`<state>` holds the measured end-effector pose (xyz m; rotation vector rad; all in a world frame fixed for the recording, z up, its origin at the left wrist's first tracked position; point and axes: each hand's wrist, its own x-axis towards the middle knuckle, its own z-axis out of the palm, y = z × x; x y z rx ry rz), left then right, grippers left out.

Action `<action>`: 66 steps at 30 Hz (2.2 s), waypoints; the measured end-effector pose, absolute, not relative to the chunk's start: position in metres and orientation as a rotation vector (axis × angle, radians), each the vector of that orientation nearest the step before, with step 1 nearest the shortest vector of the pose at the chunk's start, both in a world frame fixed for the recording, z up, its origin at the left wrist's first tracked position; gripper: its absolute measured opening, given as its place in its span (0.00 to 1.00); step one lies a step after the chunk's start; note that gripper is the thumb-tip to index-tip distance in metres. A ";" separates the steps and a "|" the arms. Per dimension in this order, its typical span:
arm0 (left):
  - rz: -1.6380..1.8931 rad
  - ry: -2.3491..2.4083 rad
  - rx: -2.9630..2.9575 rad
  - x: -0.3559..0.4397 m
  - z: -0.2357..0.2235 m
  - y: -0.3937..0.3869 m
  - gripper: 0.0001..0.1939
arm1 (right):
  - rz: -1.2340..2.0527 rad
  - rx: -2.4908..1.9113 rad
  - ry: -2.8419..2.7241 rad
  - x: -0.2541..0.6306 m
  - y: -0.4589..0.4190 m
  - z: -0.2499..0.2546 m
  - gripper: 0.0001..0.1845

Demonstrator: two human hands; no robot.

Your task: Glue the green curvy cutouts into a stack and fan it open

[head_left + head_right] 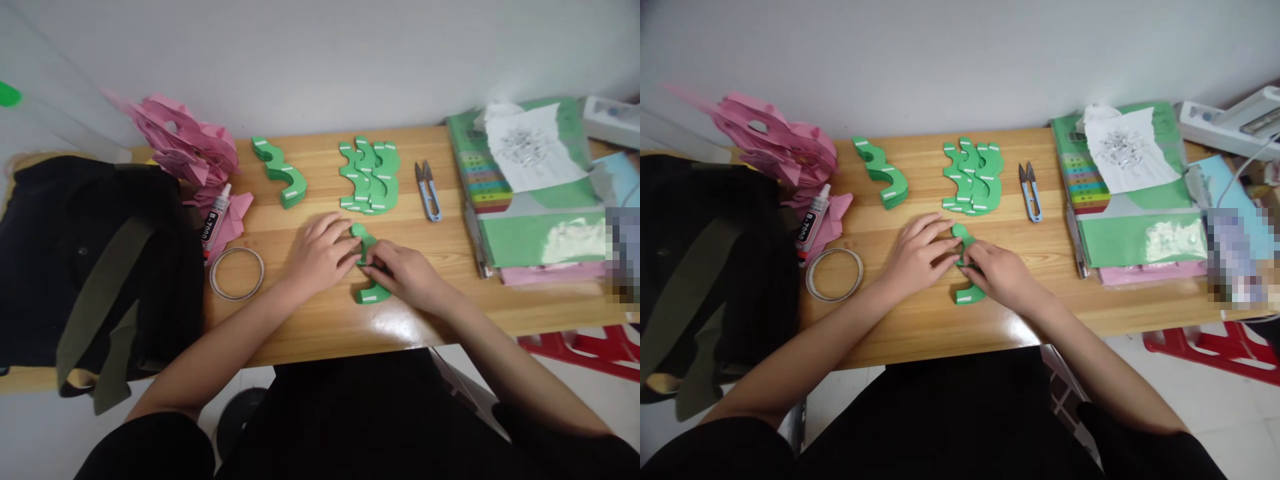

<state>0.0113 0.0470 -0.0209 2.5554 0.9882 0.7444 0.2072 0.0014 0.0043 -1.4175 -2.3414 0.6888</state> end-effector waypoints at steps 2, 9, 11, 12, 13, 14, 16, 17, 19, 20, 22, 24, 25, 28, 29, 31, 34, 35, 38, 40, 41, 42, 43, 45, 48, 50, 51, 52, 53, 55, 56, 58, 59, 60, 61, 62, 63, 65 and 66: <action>0.742 0.990 2.561 0.011 -0.020 0.047 0.10 | 0.683 -1.433 -2.345 0.207 0.001 0.004 0.04; 0.762 0.997 2.569 0.012 -0.021 0.047 0.09 | 0.705 -1.490 -2.314 0.205 0.002 0.006 0.07; 0.764 1.004 2.568 0.012 -0.021 0.047 0.09 | 0.713 -1.503 -2.307 0.205 0.003 0.007 0.06; 0.767 1.005 2.568 0.012 -0.022 0.047 0.09 | 0.711 -1.507 -2.307 0.205 0.004 0.008 0.06; 0.771 1.002 2.568 0.012 -0.022 0.047 0.09 | 0.710 -1.510 -2.309 0.205 0.004 0.008 0.06; 0.776 0.999 2.570 0.012 -0.022 0.047 0.09 | 0.713 -1.513 -2.312 0.205 0.005 0.009 0.05; 0.781 0.992 2.576 0.012 -0.021 0.047 0.10 | 0.725 -1.524 -2.312 0.204 0.006 0.010 0.05; 0.781 0.992 2.578 0.011 -0.021 0.047 0.10 | 0.732 -1.530 -2.310 0.204 0.007 0.011 0.04; 0.768 0.998 2.580 0.011 -0.020 0.047 0.10 | 0.748 -1.540 -2.303 0.204 0.007 0.012 0.04; 0.759 1.003 2.577 0.011 -0.020 0.047 0.10 | 0.756 -1.542 -2.296 0.203 0.008 0.012 0.04; 0.745 1.006 2.569 0.011 -0.020 0.047 0.10 | 0.780 -1.540 -2.280 0.204 0.008 0.012 0.04; 0.746 1.001 2.565 0.011 -0.020 0.047 0.10 | 0.804 -1.524 -2.266 0.204 0.008 0.012 0.04; 0.752 0.998 2.566 0.011 -0.020 0.047 0.10 | 0.816 -1.512 -2.260 0.205 0.009 0.012 0.04; 0.762 0.993 2.562 0.011 -0.021 0.047 0.10 | 0.843 -1.479 -2.249 0.206 0.010 0.012 0.04; 0.763 0.991 2.559 0.011 -0.021 0.047 0.10 | 0.854 -1.472 -2.246 0.207 0.010 0.012 0.04; 0.762 0.988 2.554 0.011 -0.021 0.047 0.10 | 0.880 -1.458 -2.239 0.208 0.011 0.013 0.04; 0.762 0.986 2.551 0.011 -0.021 0.047 0.10 | 0.905 -1.431 -2.226 0.209 0.012 0.014 0.05; 0.760 0.986 2.549 0.011 -0.021 0.047 0.10 | 0.909 -1.424 -2.221 0.210 0.012 0.014 0.05; 0.752 0.986 2.549 0.012 -0.021 0.047 0.10 | 0.926 -1.414 -2.207 0.212 0.013 0.013 0.05; 0.754 0.989 2.559 0.012 -0.021 0.047 0.10 | 0.943 -1.412 -2.202 0.212 0.013 0.013 0.06; 0.756 0.993 2.565 0.012 -0.021 0.047 0.10 | 0.949 -1.408 -2.202 0.212 0.013 0.013 0.06; 0.759 0.996 2.570 0.012 -0.021 0.047 0.10 | 0.954 -1.402 -2.203 0.212 0.013 0.013 0.06; 0.760 0.999 2.575 0.012 -0.021 0.047 0.10 | 0.955 -1.399 -2.203 0.212 0.013 0.013 0.06; 0.762 1.002 2.581 0.012 -0.021 0.047 0.09 | 0.953 -1.396 -2.205 0.212 0.013 0.014 0.06; 0.782 0.987 2.582 0.011 -0.021 0.047 0.10 | 0.956 -1.383 -2.213 0.214 0.014 0.014 0.06; 0.798 0.975 2.574 0.011 -0.021 0.047 0.10 | 0.967 -1.359 -2.217 0.215 0.014 0.015 0.06; 0.799 0.972 2.568 0.011 -0.021 0.047 0.10 | 0.974 -1.351 -2.217 0.215 0.015 0.015 0.07; 0.795 0.973 2.562 0.011 -0.021 0.047 0.10 | 0.984 -1.349 -2.214 0.216 0.015 0.015 0.07; 0.790 0.976 2.558 0.011 -0.020 0.047 0.09 | 0.995 -1.355 -2.207 0.216 0.015 0.015 0.07; 0.790 0.977 2.557 0.012 -0.020 0.047 0.09 | 1.012 -1.387 -2.183 0.215 0.014 0.014 0.06; 0.794 0.977 2.559 0.012 -0.020 0.047 0.10 | 1.018 -1.410 -2.164 0.214 0.014 0.014 0.06; 0.799 0.977 2.562 0.012 -0.021 0.047 0.10 | 1.025 -1.461 -2.125 0.212 0.014 0.013 0.06; 0.797 0.977 2.563 0.012 -0.021 0.047 0.10 | 1.029 -1.486 -2.110 0.211 0.013 0.012 0.06; 0.793 0.978 2.563 0.012 -0.021 0.047 0.10 | 1.033 -1.508 -2.101 0.210 0.014 0.012 0.05; 0.787 0.980 2.564 0.012 -0.021 0.047 0.10 | 1.034 -1.527 -2.096 0.209 0.014 0.012 0.05; 0.785 0.982 2.565 0.011 -0.021 0.047 0.10 | 1.033 -1.543 -2.098 0.208 0.014 0.012 0.04; 0.783 0.984 2.565 0.011 -0.021 0.047 0.09 | 1.027 -1.557 -2.101 0.207 0.015 0.012 0.04; 0.784 0.985 2.568 0.011 -0.022 0.047 0.09 | 1.015 -1.580 -2.104 0.205 0.016 0.012 0.04; 0.787 0.984 2.570 0.011 -0.022 0.047 0.09 | 1.011 -1.590 -2.102 0.204 0.016 0.012 0.04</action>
